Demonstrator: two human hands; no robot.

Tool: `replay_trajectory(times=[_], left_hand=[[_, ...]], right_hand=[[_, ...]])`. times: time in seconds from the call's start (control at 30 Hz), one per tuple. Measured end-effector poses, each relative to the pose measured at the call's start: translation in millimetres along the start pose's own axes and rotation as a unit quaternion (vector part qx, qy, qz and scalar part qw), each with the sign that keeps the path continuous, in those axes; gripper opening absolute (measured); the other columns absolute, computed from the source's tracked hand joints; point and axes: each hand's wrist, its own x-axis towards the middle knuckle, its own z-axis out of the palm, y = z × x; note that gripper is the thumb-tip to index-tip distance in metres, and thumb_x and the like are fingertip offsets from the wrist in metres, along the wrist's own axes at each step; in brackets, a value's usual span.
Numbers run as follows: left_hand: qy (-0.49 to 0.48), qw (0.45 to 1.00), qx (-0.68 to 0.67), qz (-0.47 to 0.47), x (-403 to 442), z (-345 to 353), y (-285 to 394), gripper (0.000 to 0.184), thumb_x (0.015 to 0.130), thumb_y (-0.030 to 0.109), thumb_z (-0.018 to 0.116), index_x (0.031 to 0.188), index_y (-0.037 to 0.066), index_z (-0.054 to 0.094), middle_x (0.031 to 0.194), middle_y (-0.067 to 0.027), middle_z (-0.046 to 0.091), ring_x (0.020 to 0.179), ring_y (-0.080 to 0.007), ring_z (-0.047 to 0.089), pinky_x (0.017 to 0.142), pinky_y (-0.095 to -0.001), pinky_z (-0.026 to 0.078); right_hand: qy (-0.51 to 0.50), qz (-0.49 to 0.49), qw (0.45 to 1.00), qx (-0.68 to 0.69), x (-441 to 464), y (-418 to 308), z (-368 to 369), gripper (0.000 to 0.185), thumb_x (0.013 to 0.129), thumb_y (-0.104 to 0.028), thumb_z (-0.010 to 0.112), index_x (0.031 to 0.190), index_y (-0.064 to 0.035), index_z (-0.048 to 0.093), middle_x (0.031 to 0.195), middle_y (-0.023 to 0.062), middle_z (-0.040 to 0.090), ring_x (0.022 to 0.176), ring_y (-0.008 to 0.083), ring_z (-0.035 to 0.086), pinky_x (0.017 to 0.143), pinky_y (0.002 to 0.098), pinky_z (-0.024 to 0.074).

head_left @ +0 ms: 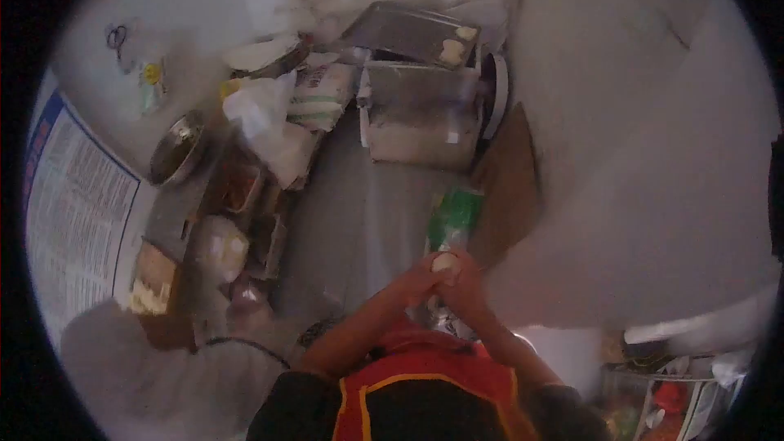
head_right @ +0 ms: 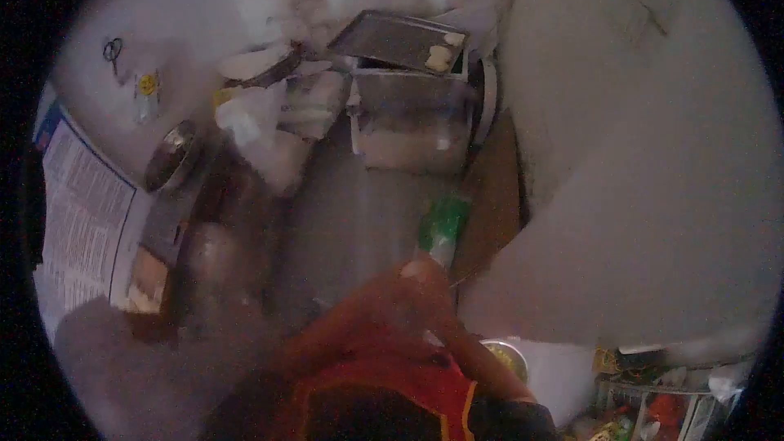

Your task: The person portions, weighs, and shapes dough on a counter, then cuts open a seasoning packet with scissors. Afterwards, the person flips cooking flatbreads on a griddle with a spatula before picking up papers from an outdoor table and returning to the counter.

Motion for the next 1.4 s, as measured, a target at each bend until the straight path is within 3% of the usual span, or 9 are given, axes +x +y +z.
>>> replay_trajectory(times=[0.2,0.23,0.3,0.43,0.5,0.73,1.07,1.23,1.4], left_hand=[[0.038,0.994,-0.096,-0.045,112,-90,75,0.049,0.084,0.025,0.063,0.124,0.005,0.043,0.108,-0.0089,0.055,0.094,-0.0197,0.058,0.078,-0.0317,0.051],[0.007,0.996,0.055,0.075,144,-122,89,0.049,0.083,0.024,0.064,0.123,0.004,0.044,0.110,-0.0102,0.054,0.097,-0.0216,0.057,0.080,-0.0333,0.050],[-0.033,0.927,0.273,0.254,225,-186,130,0.049,0.083,0.024,0.064,0.123,0.004,0.044,0.112,-0.0116,0.053,0.100,-0.0236,0.055,0.082,-0.0349,0.049],[0.110,0.869,0.401,0.268,376,-212,283,0.048,0.083,0.023,0.063,0.122,0.004,0.045,0.112,-0.0121,0.053,0.100,-0.0240,0.056,0.082,-0.0350,0.049],[0.144,0.800,0.488,0.318,446,-219,358,0.047,0.083,0.023,0.063,0.122,0.004,0.045,0.112,-0.0123,0.053,0.100,-0.0242,0.056,0.083,-0.0350,0.049],[0.112,0.602,0.696,0.375,645,-237,505,0.046,0.082,0.022,0.062,0.121,0.003,0.046,0.112,-0.0132,0.054,0.100,-0.0249,0.056,0.083,-0.0351,0.048],[0.074,0.486,0.737,0.464,714,-175,442,0.044,0.082,0.020,0.061,0.120,0.002,0.048,0.112,-0.0145,0.055,0.101,-0.0259,0.056,0.084,-0.0353,0.047],[0.027,0.506,0.664,0.550,608,-157,354,0.043,0.082,0.019,0.060,0.119,0.002,0.049,0.112,-0.0152,0.055,0.101,-0.0265,0.056,0.085,-0.0354,0.046],[-0.106,0.570,0.665,0.471,469,-171,212,0.042,0.082,0.018,0.060,0.118,0.001,0.050,0.113,-0.0158,0.055,0.101,-0.0270,0.057,0.085,-0.0354,0.046]], right_hand=[[0.140,-0.004,0.986,0.086,102,58,17,0.067,0.078,-0.022,0.065,0.132,-0.0053,0.030,0.132,0.0179,0.036,0.120,0.0290,0.040,0.100,0.0390,0.0316],[0.158,0.033,0.982,0.097,119,71,16,0.067,0.079,-0.021,0.065,0.133,-0.0056,0.029,0.134,0.0180,0.035,0.121,0.0288,0.039,0.100,0.0387,0.0311],[0.150,0.026,0.985,-0.084,156,102,12,0.065,0.081,-0.018,0.062,0.134,-0.0028,0.026,0.133,0.0180,0.037,0.123,0.0281,0.037,0.101,0.0381,0.0314],[0.241,0.070,0.958,-0.136,203,84,1,0.057,0.082,-0.014,0.059,0.132,-0.0018,0.034,0.131,0.0162,0.040,0.123,0.0270,0.038,0.098,0.0378,0.0346],[0.328,0.121,0.937,0.010,220,76,5,0.053,0.081,-0.014,0.059,0.129,-0.0022,0.039,0.130,0.0158,0.042,0.121,0.0274,0.040,0.097,0.0376,0.0359],[0.305,0.302,0.874,-0.226,207,112,55,0.041,0.075,-0.014,0.061,0.114,-0.0021,0.051,0.113,0.0193,0.050,0.104,0.0357,0.049,0.089,0.0414,0.0418],[0.532,0.487,0.693,-0.023,174,52,61,0.056,0.076,-0.014,0.058,0.127,-0.0043,0.037,0.115,0.0195,0.051,0.107,0.0330,0.051,0.088,0.0409,0.0434],[0.601,0.506,0.619,0.003,122,29,78,0.056,0.077,-0.014,0.060,0.128,-0.0052,0.038,0.116,0.0196,0.051,0.104,0.0325,0.053,0.087,0.0404,0.0446],[0.577,0.554,0.600,0.006,13,21,104,0.052,0.080,-0.018,0.060,0.126,-0.0043,0.040,0.117,0.0203,0.050,0.103,0.0330,0.054,0.086,0.0401,0.0449]])
